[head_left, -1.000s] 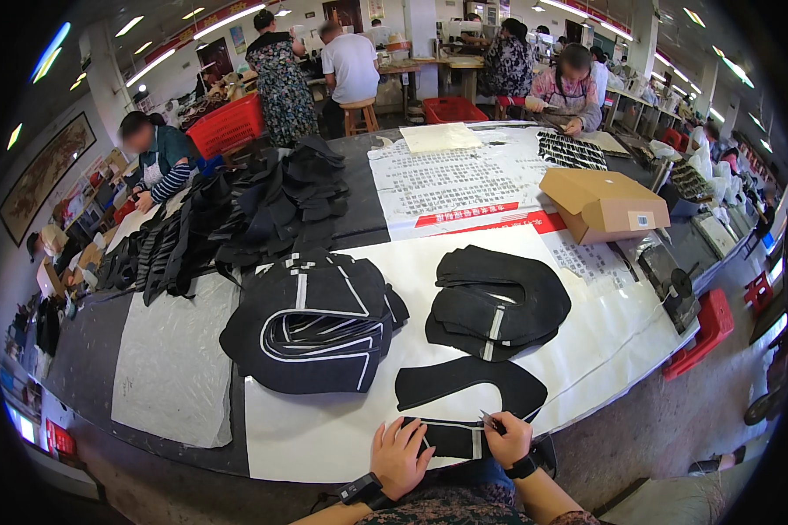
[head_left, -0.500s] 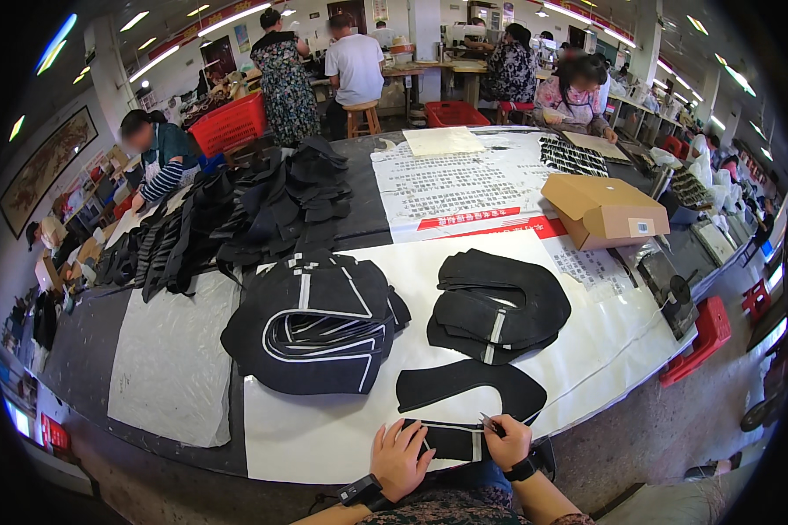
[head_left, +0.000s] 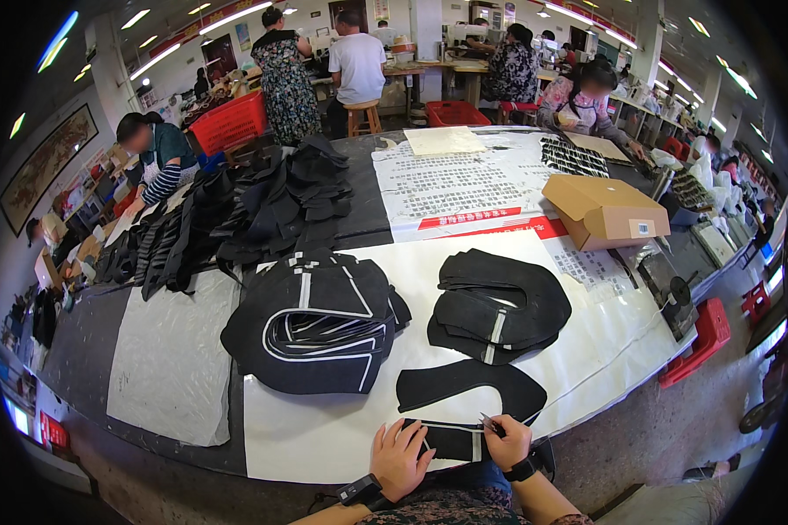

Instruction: Trimming excess material and thread from shoe upper components using small snips.

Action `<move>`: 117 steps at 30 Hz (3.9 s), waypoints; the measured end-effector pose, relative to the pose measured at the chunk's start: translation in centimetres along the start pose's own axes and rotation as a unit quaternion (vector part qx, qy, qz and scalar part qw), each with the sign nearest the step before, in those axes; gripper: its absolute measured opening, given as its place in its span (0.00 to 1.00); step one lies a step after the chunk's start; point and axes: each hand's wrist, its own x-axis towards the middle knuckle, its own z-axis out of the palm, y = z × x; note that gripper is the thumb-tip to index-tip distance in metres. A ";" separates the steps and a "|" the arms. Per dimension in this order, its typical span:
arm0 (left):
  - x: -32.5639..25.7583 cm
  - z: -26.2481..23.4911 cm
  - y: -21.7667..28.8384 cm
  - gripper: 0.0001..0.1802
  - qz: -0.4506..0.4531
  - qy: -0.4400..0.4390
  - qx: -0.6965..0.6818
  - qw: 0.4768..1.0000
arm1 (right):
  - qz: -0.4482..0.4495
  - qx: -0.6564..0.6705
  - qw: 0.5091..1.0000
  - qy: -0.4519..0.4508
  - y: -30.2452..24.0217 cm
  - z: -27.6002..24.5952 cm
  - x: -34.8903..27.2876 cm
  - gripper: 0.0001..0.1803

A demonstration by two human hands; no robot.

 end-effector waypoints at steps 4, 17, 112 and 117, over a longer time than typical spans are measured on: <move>0.0 -0.1 0.1 0.24 0.000 0.002 0.000 1.000 | -0.003 -0.004 1.000 0.000 0.0 0.0 0.0 0.07; 0.0 -0.1 0.0 0.24 0.000 0.002 -0.002 1.000 | -0.003 0.006 1.000 0.004 0.2 0.1 -0.1 0.06; 0.5 0.1 -0.4 0.28 0.074 -0.025 0.044 0.996 | 0.061 -0.109 0.944 -0.305 -1.1 -3.1 4.3 0.14; 0.4 0.2 -0.5 0.28 0.067 -0.025 0.044 0.996 | 0.123 -0.056 0.937 -0.324 -1.9 -3.6 4.6 0.16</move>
